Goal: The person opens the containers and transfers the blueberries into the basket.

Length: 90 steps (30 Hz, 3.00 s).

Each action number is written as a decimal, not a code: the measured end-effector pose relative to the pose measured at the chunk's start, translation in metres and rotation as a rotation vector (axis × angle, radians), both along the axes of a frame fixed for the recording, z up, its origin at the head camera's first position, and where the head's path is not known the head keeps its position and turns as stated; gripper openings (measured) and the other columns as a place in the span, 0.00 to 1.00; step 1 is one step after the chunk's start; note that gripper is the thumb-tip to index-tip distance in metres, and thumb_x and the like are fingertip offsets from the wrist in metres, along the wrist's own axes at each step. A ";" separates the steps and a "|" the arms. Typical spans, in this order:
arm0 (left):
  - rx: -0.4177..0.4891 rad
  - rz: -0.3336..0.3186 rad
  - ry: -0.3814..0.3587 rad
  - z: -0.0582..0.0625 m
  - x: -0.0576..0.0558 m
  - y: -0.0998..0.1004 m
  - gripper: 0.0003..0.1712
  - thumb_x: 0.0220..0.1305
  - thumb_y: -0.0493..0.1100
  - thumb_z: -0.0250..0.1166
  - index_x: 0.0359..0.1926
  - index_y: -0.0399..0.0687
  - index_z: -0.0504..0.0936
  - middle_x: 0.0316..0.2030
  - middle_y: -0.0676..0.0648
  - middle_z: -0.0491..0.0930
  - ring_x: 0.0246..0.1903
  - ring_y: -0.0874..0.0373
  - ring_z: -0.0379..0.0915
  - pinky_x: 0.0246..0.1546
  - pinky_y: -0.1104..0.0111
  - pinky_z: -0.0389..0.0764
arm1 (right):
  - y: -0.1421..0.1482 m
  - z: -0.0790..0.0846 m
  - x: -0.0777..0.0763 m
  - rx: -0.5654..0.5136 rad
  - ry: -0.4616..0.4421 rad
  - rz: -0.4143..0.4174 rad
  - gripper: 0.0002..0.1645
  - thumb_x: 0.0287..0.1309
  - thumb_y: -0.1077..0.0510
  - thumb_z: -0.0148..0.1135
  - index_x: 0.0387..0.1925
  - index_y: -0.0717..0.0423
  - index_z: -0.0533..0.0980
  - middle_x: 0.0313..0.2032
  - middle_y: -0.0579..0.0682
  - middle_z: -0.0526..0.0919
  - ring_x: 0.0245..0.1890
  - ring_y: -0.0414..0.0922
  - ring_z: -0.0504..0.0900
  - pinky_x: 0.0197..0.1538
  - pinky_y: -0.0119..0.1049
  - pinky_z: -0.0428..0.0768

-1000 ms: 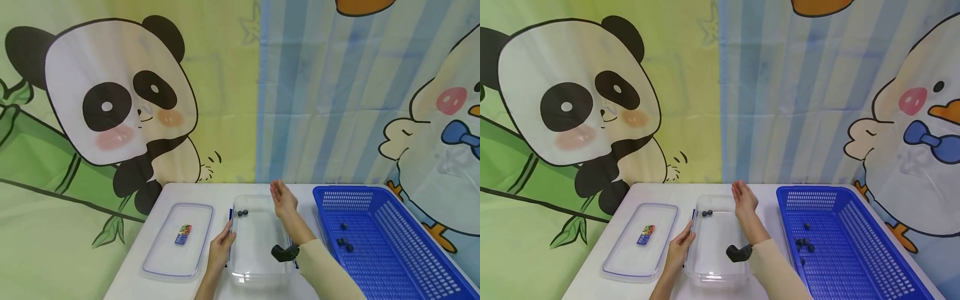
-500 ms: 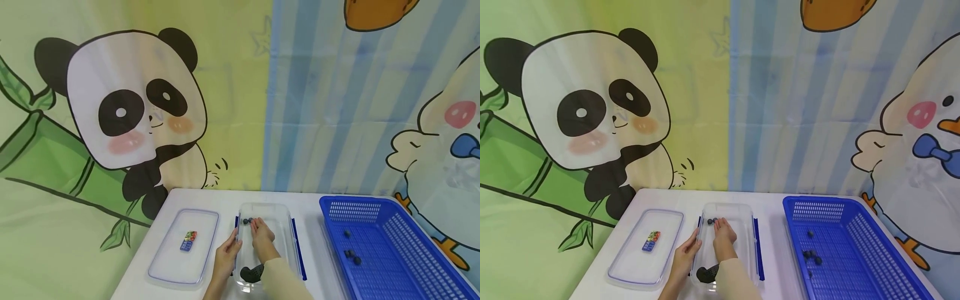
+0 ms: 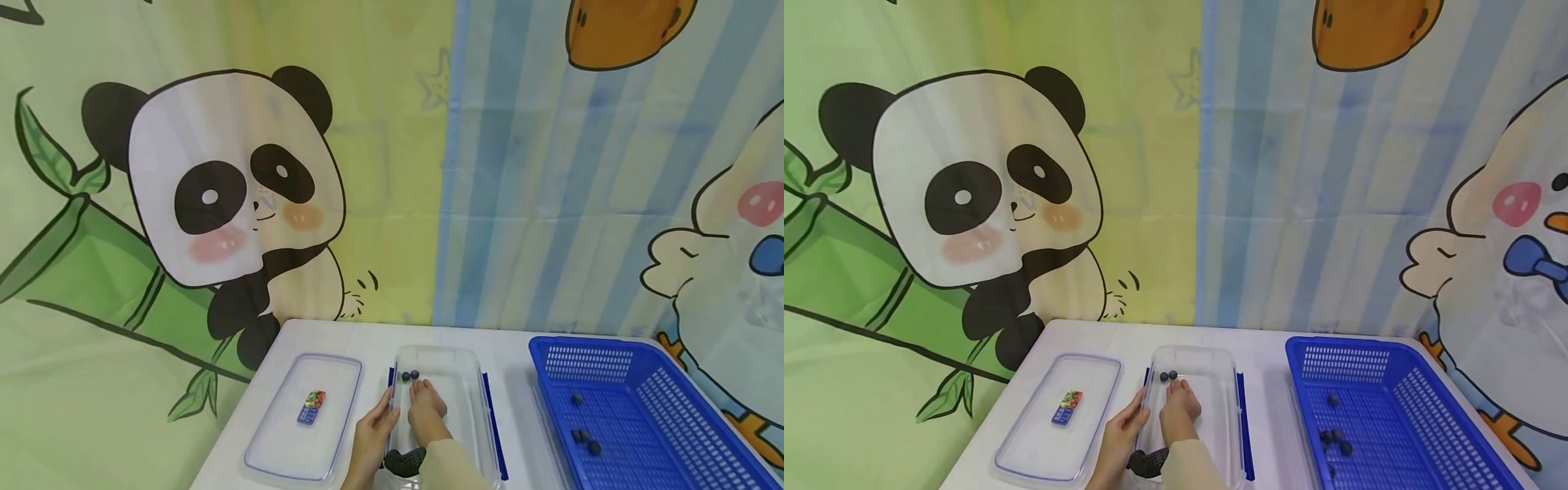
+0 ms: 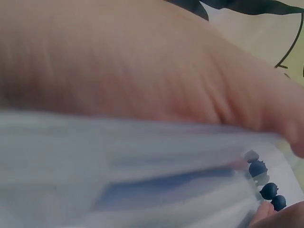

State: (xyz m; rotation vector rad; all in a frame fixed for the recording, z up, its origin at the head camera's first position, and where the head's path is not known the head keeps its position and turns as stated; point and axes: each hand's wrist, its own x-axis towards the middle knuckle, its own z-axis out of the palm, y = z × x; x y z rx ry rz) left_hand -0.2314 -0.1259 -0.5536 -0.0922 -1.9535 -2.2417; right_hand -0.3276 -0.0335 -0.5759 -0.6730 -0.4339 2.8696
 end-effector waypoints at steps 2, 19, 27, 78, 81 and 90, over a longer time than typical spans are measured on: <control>-0.002 -0.002 -0.006 0.000 0.001 -0.001 0.27 0.64 0.39 0.58 0.62 0.31 0.64 0.63 0.38 0.61 0.64 0.44 0.52 0.61 0.63 0.57 | -0.003 0.008 0.003 -0.001 0.006 0.025 0.32 0.66 0.58 0.18 0.67 0.74 0.43 0.67 0.71 0.39 0.68 0.60 0.45 0.70 0.41 0.52; -0.003 -0.021 0.033 -0.001 0.005 0.002 0.27 0.65 0.39 0.58 0.62 0.30 0.64 0.63 0.37 0.60 0.63 0.44 0.53 0.62 0.66 0.59 | -0.001 0.031 0.008 0.374 -0.252 0.102 0.25 0.55 0.72 0.58 0.56 0.74 0.68 0.53 0.69 0.72 0.49 0.52 0.76 0.53 0.38 0.76; -0.055 0.009 0.025 0.001 0.002 -0.001 0.27 0.64 0.39 0.59 0.61 0.31 0.65 0.62 0.38 0.63 0.63 0.45 0.55 0.61 0.65 0.60 | 0.006 0.037 0.012 0.312 -0.202 0.139 0.26 0.61 0.72 0.50 0.61 0.72 0.61 0.61 0.70 0.61 0.61 0.57 0.65 0.60 0.39 0.70; -0.063 0.061 -0.008 -0.005 -0.001 -0.005 0.26 0.62 0.38 0.61 0.60 0.35 0.67 0.61 0.46 0.66 0.62 0.50 0.58 0.57 0.77 0.63 | 0.424 0.097 0.091 0.570 0.305 1.095 0.24 0.70 0.69 0.32 0.52 0.59 0.75 0.52 0.56 0.76 0.55 0.49 0.74 0.68 0.48 0.48; -0.052 0.050 0.001 -0.004 -0.001 -0.005 0.26 0.62 0.38 0.61 0.60 0.35 0.67 0.61 0.45 0.66 0.62 0.49 0.58 0.57 0.77 0.64 | 0.404 0.108 0.089 0.539 0.307 1.069 0.24 0.71 0.67 0.32 0.51 0.57 0.76 0.52 0.56 0.77 0.55 0.48 0.74 0.68 0.45 0.54; -0.031 0.042 0.019 0.000 0.001 -0.007 0.26 0.62 0.37 0.61 0.60 0.34 0.68 0.61 0.44 0.66 0.62 0.50 0.58 0.57 0.77 0.63 | 0.271 0.159 0.065 0.685 0.229 0.920 0.22 0.66 0.67 0.46 0.60 0.68 0.64 0.50 0.59 0.77 0.55 0.52 0.74 0.66 0.46 0.58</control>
